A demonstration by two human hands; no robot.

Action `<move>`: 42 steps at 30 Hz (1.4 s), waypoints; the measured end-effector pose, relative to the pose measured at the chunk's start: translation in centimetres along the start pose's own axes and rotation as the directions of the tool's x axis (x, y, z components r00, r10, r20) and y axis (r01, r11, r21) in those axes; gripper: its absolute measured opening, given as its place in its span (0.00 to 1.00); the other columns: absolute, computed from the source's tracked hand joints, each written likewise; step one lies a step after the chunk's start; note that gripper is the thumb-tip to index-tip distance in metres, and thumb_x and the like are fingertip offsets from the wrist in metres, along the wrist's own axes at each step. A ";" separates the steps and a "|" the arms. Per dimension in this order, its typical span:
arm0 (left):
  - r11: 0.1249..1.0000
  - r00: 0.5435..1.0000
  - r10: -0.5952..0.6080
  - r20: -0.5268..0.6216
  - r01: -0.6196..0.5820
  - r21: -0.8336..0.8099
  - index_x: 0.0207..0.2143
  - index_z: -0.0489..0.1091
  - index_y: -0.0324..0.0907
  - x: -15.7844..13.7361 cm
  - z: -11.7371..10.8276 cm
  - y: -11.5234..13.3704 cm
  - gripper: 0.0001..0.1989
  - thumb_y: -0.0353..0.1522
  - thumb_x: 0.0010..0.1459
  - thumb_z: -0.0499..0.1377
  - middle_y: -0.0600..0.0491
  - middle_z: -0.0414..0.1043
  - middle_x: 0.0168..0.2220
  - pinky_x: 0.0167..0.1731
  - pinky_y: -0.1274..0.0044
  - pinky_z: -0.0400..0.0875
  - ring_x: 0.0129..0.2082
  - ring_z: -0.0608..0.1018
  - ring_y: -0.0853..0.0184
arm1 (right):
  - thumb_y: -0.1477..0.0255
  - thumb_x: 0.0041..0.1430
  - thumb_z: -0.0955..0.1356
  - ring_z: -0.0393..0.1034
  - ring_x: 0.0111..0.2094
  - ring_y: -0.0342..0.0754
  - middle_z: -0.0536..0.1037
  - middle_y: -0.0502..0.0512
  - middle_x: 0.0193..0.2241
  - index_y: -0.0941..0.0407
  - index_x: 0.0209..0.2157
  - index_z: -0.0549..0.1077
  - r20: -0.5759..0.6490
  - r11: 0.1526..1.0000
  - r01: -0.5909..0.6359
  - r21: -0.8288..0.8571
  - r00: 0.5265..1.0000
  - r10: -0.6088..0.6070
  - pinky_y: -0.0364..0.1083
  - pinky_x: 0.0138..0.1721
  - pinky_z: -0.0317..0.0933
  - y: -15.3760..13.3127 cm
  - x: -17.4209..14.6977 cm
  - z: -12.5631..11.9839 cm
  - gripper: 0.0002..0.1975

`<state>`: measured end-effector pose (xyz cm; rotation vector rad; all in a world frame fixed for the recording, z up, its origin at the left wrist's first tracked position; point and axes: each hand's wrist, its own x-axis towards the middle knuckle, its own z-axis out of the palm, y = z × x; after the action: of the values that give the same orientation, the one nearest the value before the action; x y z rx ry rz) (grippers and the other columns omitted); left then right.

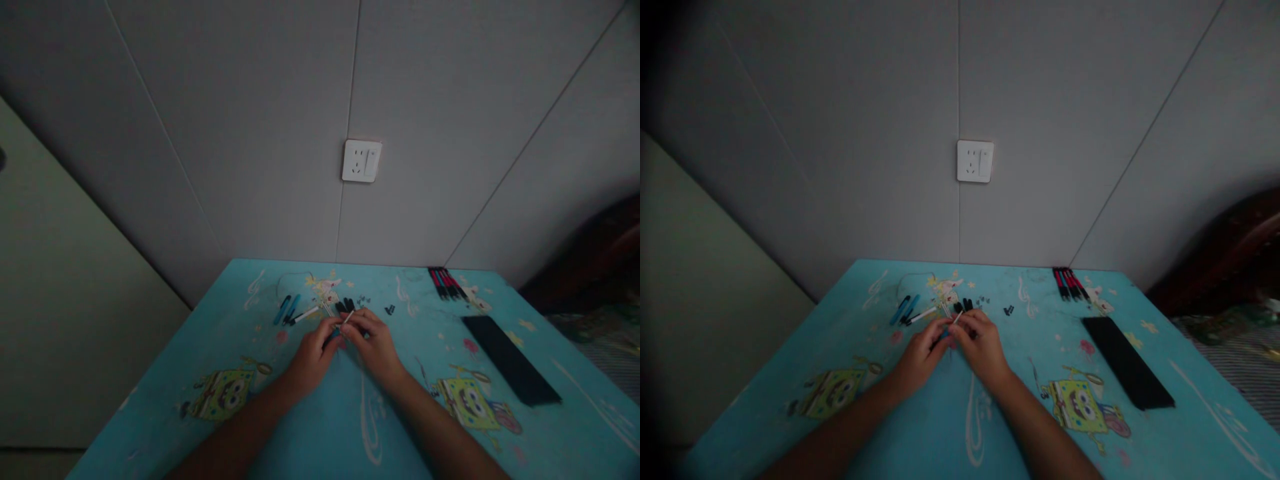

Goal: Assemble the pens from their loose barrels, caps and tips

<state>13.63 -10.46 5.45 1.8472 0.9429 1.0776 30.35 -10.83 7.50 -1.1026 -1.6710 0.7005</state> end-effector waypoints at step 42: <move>0.994 0.993 -0.104 -0.046 0.106 0.038 0.28 0.59 0.42 -0.1 -0.4 -0.2 0.15 0.38 0.68 0.47 0.58 0.58 0.24 0.27 0.77 0.56 0.25 0.63 0.70 | 0.66 0.62 0.65 0.72 0.28 0.46 0.79 0.51 0.27 0.56 0.36 0.77 0.068 0.948 -0.145 -0.284 0.983 0.171 0.42 0.30 0.64 2.5 1.2 -3.8 0.11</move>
<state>13.24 -10.33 5.39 1.7912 1.0823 1.0458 34.63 -8.86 7.21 -1.4347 -1.8124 0.6374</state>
